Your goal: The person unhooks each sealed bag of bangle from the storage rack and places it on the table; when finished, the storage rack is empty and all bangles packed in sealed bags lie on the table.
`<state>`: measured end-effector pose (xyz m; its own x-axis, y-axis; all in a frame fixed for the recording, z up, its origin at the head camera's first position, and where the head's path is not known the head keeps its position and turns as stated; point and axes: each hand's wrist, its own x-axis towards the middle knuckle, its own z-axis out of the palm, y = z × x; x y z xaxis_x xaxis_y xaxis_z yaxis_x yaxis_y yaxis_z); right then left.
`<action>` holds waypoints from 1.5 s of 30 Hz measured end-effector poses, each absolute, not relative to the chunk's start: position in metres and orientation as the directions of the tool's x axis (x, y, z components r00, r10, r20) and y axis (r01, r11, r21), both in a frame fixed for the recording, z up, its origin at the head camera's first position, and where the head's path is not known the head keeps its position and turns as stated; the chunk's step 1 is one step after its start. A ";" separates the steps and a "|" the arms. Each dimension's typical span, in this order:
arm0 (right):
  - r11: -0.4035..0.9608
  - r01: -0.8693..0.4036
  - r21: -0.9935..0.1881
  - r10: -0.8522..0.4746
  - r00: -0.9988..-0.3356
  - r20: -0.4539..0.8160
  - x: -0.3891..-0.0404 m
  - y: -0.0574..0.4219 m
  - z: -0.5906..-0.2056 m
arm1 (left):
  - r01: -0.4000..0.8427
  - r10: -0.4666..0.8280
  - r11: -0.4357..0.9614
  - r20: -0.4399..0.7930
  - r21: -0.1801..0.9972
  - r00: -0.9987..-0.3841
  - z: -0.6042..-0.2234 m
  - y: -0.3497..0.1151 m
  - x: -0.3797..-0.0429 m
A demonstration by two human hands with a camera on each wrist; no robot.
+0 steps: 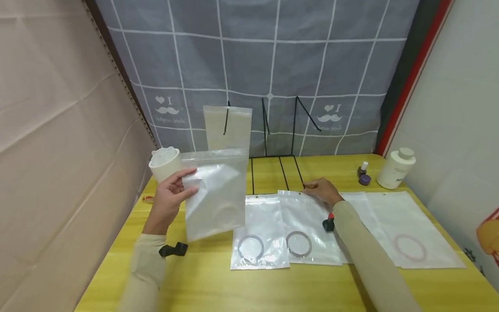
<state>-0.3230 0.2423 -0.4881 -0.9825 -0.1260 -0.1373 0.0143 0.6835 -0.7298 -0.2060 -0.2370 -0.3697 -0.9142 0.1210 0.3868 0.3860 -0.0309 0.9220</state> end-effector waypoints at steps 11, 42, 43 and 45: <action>0.692 0.009 -0.722 -0.123 -0.984 -0.130 -0.327 0.247 -0.488 | -0.163 0.120 0.229 -0.194 0.960 -0.974 -0.468 -0.279 -0.219; 0.684 0.040 -0.729 -0.102 -0.984 -0.149 -0.324 0.244 -0.492 | -0.066 0.133 0.690 -0.216 0.721 -0.967 -0.476 -0.269 -0.228; 0.683 0.037 -0.729 -0.102 -0.984 -0.145 -0.324 0.244 -0.492 | -0.054 0.145 0.699 -0.215 0.713 -0.966 -0.477 -0.270 -0.229; 0.682 0.035 -0.731 -0.103 -0.984 -0.143 -0.324 0.244 -0.493 | 0.003 0.184 0.744 -0.200 0.669 -0.962 -0.476 -0.274 -0.231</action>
<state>-0.3245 0.2438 -0.4926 -0.9843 -0.1031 -0.1434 0.0351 0.6819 -0.7306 -0.2312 -0.2744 -0.4756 -0.9624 0.1841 -0.1999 0.0033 0.7436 0.6686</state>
